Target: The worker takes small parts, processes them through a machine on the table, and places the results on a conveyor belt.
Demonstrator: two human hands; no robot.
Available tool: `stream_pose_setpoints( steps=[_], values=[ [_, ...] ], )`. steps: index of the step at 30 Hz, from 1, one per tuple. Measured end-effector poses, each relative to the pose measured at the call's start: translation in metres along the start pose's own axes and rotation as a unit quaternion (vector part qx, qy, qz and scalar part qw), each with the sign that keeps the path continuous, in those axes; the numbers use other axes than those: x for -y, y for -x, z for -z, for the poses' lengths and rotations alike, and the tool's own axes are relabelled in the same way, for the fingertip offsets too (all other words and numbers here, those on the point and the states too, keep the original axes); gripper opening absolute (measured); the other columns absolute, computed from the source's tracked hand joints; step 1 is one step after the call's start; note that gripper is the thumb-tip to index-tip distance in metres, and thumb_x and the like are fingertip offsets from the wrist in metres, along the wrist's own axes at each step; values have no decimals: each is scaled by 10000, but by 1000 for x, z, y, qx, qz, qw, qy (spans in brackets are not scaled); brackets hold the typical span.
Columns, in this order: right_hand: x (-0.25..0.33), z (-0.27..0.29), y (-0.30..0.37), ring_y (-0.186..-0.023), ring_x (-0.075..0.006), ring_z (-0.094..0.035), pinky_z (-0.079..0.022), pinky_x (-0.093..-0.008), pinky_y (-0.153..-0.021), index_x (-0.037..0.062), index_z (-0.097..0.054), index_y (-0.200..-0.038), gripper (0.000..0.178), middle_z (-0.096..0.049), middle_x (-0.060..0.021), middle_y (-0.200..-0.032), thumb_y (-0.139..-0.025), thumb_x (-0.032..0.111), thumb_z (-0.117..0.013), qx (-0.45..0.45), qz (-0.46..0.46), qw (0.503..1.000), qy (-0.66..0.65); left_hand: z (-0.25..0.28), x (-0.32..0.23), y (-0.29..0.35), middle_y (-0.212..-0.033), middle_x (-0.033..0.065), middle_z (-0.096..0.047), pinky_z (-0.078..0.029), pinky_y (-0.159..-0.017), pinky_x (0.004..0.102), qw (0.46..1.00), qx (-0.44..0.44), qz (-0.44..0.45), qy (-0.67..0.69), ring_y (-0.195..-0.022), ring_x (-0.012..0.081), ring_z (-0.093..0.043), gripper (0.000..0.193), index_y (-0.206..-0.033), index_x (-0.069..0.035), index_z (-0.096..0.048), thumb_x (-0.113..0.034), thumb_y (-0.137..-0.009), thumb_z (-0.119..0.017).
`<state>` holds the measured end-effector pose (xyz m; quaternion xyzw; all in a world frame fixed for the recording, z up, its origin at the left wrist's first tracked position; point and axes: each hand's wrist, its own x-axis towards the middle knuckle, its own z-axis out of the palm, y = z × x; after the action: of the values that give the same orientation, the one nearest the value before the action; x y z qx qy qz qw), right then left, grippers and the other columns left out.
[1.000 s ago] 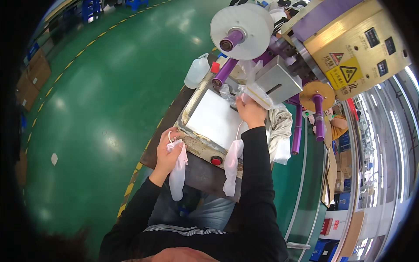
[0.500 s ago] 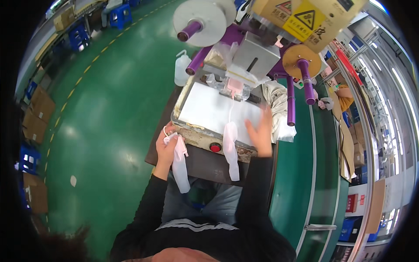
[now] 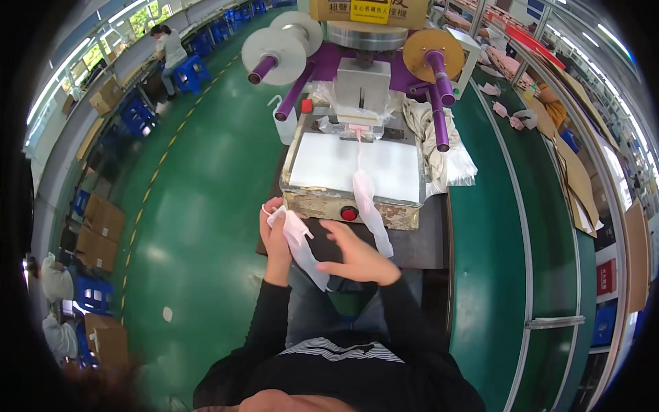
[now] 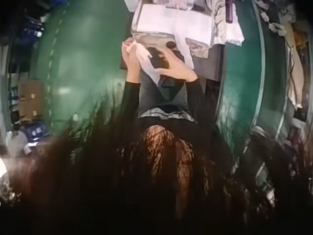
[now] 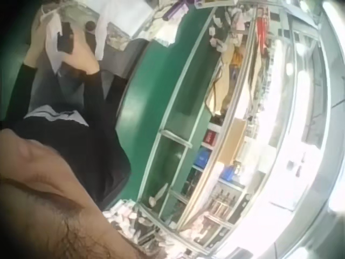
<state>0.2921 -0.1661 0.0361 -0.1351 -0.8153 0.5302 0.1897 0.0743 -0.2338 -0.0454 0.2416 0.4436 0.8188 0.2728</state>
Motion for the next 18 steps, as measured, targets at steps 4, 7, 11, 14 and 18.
stream_pose_setpoints(
  steps=[4, 7, 11, 14, 18],
  values=[
    [-3, -23, -29, -1367, -291, -450, -401, -377, -1113, -14, -278, -1540, 1025, -433, -227, -1471, -759, 245, -889, -72, 78, 994, -7, -53, -61, 33, -1360, 109, -473, -391, -1076, 347, 986, 137, -62, -75, -1264, 210, -473, 581, -1466, -1, -393, -202, -946, -556],
    [11, 33, -14, -1226, -194, -554, -456, -344, -1040, 24, -450, -1457, 840, -590, -106, -1326, -741, 154, -870, -123, -7, 992, -25, -107, -75, 46, -1484, 123, -396, -348, -1138, 368, 961, 273, -38, 8, -1357, 252, -430, 662, -1511, 19, -343, -219, -939, -577],
    [90, 145, 116, -1207, -186, -582, -467, -348, -1042, -2, -498, -1420, 788, -615, -113, -1308, -709, 58, -832, -155, -126, 979, 40, -168, -74, 80, -1496, 151, -466, -396, -1111, 392, 858, 506, -64, -61, -1343, 256, -497, 603, -1438, -6, -469, -179, -906, -695],
    [131, 177, 279, -1235, -224, -572, -437, -357, -1065, -29, -461, -1440, 717, -592, -143, -1349, -781, 44, -737, -346, -230, 894, 166, -191, -63, 82, -1182, 152, -687, -506, -917, 394, 771, 597, -173, -138, -1068, 344, -653, 247, -1051, -38, -696, -207, -876, -741],
    [112, 161, 622, -1323, -341, -511, -381, -408, -1128, -77, -427, -1456, 742, -532, -247, -1422, -848, 196, -752, -578, -432, 543, 429, -181, -7, 22, -938, 122, -696, -526, -752, 409, 810, 498, -195, -241, -870, 331, -673, 211, -942, -49, -706, -238, -853, -732]
  ],
)
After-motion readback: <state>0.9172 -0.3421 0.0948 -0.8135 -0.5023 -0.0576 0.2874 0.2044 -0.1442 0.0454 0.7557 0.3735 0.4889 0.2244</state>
